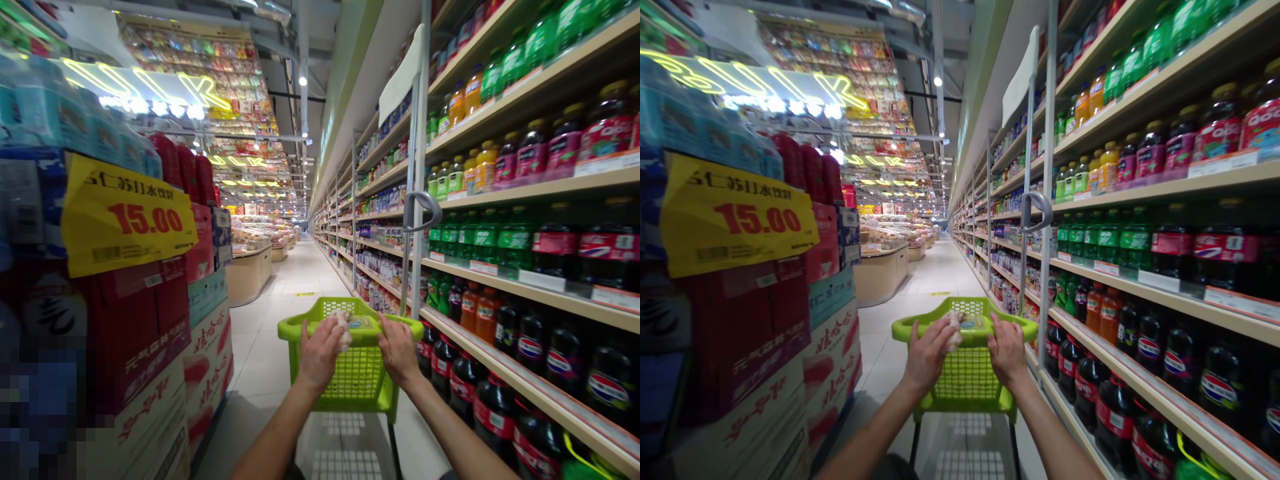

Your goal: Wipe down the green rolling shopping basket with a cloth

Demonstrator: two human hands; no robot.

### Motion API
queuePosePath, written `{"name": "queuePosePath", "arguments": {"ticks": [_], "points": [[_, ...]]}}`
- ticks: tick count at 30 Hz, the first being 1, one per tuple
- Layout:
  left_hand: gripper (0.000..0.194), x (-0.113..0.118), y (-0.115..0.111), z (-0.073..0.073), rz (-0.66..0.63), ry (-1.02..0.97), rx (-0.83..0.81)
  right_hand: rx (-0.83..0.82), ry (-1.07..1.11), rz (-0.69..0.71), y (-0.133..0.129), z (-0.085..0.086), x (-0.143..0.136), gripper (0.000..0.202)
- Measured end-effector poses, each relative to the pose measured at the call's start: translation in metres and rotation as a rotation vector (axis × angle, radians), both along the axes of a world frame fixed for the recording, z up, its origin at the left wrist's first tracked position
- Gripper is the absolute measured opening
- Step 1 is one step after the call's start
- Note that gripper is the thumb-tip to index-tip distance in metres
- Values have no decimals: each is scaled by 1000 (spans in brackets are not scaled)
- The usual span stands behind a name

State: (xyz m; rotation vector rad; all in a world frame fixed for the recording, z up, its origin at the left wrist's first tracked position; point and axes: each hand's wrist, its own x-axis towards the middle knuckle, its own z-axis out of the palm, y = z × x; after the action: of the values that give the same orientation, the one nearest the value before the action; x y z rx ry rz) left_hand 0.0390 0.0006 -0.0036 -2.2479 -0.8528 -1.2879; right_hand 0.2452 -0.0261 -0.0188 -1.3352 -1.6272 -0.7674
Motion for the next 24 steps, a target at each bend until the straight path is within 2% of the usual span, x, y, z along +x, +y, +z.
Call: {"name": "queuePosePath", "arguments": {"ticks": [2,4,6,8,10,12,14,16,19,24], "points": [[29,-34,9,0,95,-41,-42,-9,7,4,0,0,-1,44],[29,-51,11,2,150,-70,-82,-17,22,-1,0,0,-4,44],[30,-45,6,6,89,-46,-102,-16,32,-13,1,0,-6,43],[30,-25,-5,14,-46,-2,-119,-9,27,-23,0,0,-7,43],[29,-6,-16,26,-115,-43,-186,-4,8,-24,-1,0,-6,42],[29,3,-20,40,-89,-102,-330,-2,-7,-26,-2,1,-5,42],[29,1,-18,51,1,-106,-452,0,-6,-34,-3,2,-4,41],[29,-3,-13,55,109,-64,-448,2,3,-40,-4,2,-4,41],[29,5,-10,44,160,-21,-273,3,8,-38,-3,2,-6,40],[29,37,-12,6,53,24,41,7,-2,-31,-3,3,-4,40]]}}
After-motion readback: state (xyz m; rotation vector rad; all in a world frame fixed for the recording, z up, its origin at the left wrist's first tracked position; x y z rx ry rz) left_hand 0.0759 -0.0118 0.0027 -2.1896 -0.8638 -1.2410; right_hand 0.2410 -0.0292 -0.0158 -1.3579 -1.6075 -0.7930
